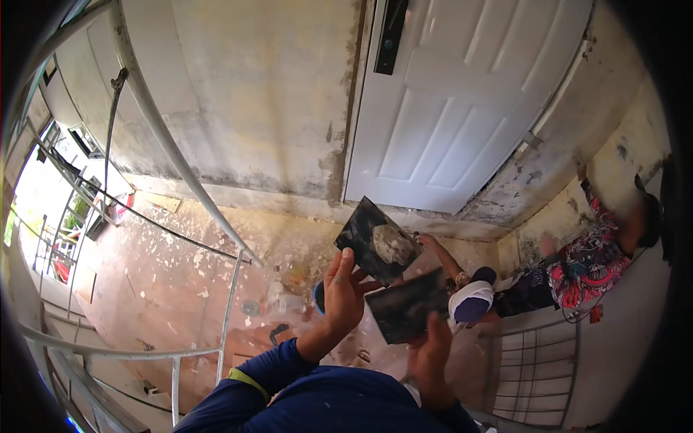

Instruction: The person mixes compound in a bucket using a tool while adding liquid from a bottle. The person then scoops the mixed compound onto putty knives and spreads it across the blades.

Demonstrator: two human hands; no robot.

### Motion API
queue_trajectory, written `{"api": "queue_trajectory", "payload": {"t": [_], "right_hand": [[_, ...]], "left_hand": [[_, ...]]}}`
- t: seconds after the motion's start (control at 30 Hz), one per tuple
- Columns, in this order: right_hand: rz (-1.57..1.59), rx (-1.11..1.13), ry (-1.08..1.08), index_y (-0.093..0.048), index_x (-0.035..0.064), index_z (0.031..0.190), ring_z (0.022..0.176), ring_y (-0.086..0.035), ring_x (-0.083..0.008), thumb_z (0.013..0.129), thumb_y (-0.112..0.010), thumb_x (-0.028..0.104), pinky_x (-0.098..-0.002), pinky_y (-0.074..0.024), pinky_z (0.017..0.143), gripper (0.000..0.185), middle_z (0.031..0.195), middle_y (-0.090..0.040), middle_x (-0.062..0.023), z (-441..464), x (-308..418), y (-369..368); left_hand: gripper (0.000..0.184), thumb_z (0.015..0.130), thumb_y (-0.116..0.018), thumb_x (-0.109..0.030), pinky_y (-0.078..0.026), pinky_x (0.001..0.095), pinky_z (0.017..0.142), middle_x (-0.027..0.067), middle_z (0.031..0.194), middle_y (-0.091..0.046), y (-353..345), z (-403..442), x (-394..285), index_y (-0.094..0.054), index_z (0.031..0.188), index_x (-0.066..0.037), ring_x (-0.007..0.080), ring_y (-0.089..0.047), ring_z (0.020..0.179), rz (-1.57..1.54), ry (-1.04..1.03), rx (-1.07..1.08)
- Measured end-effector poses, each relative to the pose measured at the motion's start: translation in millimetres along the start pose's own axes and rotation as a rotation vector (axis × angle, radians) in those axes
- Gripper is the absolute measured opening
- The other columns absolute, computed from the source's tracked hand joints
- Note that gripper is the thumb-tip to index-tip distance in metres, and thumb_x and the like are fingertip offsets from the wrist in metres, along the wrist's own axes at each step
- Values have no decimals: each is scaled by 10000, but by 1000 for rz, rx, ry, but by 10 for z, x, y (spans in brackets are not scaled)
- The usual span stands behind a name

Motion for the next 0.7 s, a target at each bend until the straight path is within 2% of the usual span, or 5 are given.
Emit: {"api": "queue_trajectory", "payload": {"t": [0.1,0.13,0.27,0.4,0.7], "right_hand": [[60,10,-152,-534,13,1348,1057,-696,-225,1048,-563,284,-390,-611,863,405,1232,-670,-111,71,-194,-4],[106,56,-172,-533,6,1361,1099,-687,-242,1039,-575,270,-409,-584,935,418,1283,-659,-123,77,-129,-130],[263,127,-257,-492,-10,1411,1127,-679,-241,1034,-572,213,-399,-580,942,445,1308,-654,-123,189,-2,-338],[327,112,-373,-484,-18,1429,1186,-658,-254,1030,-570,191,-408,-532,1028,458,1349,-640,-138,222,-92,-282],[314,106,-296,-565,-10,1329,1180,-662,-263,1035,-570,196,-410,-533,1040,359,1275,-677,-150,384,133,-318]], "left_hand": [[260,1072,-546,-314,-592,307,760,43,1087,-691,76,-61,139,-642,1093,-74,148,-687,994,99,-28,93],[275,1077,-541,-275,-536,290,871,55,1120,-680,96,-65,137,-650,1163,-38,150,-661,1022,165,-98,165],[357,1054,-510,-116,-487,340,987,180,1241,-679,31,-283,-22,-578,1371,33,259,-664,1100,742,-371,411],[359,983,-532,-30,-517,381,983,243,1290,-656,-393,-493,-399,-610,1330,17,380,-666,1165,947,-697,699],[313,948,-573,4,-569,385,885,178,1208,-697,257,-318,-245,-630,1255,-17,340,-715,1042,1123,-808,760]]}}
Point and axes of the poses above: each hand's wrist, its own z-axis towards the middle knuckle, its own y-axis out of the back of the hand, x = y × z, the point moved 10 cm from there along z, towards the middle knuckle
